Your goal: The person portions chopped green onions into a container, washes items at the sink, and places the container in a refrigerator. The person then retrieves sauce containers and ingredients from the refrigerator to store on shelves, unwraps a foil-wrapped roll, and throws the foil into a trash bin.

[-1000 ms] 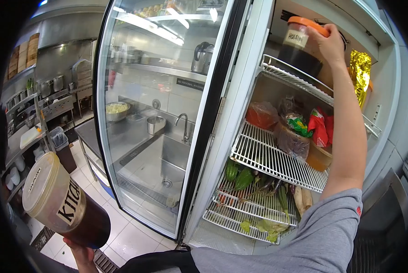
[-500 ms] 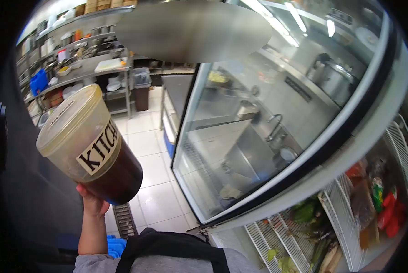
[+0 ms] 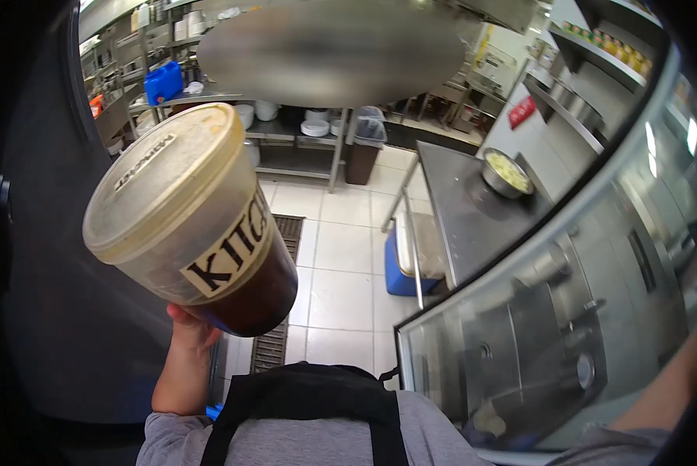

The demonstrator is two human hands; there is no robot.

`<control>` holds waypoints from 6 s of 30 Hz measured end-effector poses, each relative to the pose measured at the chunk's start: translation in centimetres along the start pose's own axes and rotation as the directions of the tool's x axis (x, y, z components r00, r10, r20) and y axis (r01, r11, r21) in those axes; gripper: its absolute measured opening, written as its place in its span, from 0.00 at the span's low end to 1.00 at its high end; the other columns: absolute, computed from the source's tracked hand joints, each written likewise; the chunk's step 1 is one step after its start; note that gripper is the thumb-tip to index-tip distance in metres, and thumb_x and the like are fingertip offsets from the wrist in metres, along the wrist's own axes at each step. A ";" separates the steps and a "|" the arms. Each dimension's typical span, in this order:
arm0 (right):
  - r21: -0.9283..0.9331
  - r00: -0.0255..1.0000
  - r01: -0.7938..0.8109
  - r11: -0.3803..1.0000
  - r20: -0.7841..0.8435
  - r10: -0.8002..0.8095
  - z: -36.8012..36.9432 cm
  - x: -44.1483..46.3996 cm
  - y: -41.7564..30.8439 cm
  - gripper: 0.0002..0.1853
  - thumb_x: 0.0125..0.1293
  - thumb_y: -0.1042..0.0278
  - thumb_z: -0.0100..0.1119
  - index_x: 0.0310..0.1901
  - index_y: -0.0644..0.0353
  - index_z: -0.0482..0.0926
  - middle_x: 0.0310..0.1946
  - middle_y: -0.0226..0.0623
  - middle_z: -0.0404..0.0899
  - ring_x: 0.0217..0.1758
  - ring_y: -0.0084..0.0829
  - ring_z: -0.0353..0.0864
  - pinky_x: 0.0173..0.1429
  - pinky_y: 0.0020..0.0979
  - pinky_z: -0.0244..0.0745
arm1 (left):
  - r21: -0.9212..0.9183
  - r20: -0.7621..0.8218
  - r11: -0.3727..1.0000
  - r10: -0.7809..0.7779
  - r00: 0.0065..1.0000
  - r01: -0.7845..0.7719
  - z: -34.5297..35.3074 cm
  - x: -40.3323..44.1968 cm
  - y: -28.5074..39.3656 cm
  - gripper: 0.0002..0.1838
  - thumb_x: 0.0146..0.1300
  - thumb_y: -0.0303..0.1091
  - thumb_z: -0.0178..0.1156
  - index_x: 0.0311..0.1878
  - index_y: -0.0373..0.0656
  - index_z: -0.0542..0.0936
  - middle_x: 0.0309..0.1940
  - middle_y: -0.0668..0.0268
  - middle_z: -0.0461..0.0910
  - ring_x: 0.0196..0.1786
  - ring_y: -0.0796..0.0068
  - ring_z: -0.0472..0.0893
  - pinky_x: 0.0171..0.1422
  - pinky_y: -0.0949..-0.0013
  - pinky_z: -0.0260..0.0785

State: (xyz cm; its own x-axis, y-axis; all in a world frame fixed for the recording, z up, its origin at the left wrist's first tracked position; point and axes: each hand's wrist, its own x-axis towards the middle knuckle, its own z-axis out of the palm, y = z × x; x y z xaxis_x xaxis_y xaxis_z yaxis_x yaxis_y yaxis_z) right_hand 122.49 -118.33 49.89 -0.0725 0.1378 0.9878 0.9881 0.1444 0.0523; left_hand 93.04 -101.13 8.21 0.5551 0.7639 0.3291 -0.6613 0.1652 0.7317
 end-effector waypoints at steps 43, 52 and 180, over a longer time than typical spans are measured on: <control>0.960 0.906 -0.268 0.087 0.282 -0.316 126.5 -20.8 1.3 0.31 0.38 0.63 0.80 0.37 0.54 0.63 0.37 0.34 0.64 0.46 0.35 0.68 0.55 0.38 0.68 | 0.465 -0.741 0.791 0.593 0.314 -0.397 -63.6 52.2 12.5 0.23 0.69 0.43 0.60 0.58 0.37 0.75 0.62 0.49 0.69 0.67 0.48 0.67 0.69 0.50 0.62; 0.952 0.875 -0.246 -0.184 0.137 -0.464 152.0 -18.6 -14.9 0.32 0.38 0.62 0.81 0.37 0.54 0.63 0.37 0.34 0.65 0.46 0.36 0.70 0.54 0.38 0.70 | 0.659 -0.708 0.665 0.706 0.008 -0.352 -78.9 56.0 21.2 0.23 0.68 0.43 0.61 0.59 0.36 0.74 0.61 0.50 0.70 0.64 0.49 0.68 0.65 0.53 0.64; 0.323 -0.739 -0.462 0.826 -0.655 -0.158 176.6 -98.2 -120.9 0.25 0.79 0.48 0.32 0.68 0.51 0.65 0.68 0.35 0.67 0.68 0.43 0.69 0.68 0.49 0.69 | 0.990 -0.006 0.133 -0.279 -0.960 -0.045 -172.9 14.7 21.3 0.40 0.70 0.28 0.57 0.77 0.70 0.49 0.70 0.69 0.62 0.65 0.65 0.72 0.51 0.60 0.80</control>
State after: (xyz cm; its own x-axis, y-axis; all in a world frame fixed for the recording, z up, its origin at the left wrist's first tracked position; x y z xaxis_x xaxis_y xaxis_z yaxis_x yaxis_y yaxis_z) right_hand -13.77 23.71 -79.31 -0.0135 -0.7663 -0.6424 0.8058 0.3720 -0.4607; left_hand -0.18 21.50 -74.57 -0.3515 -0.7759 -0.5238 0.3872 -0.6299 0.6733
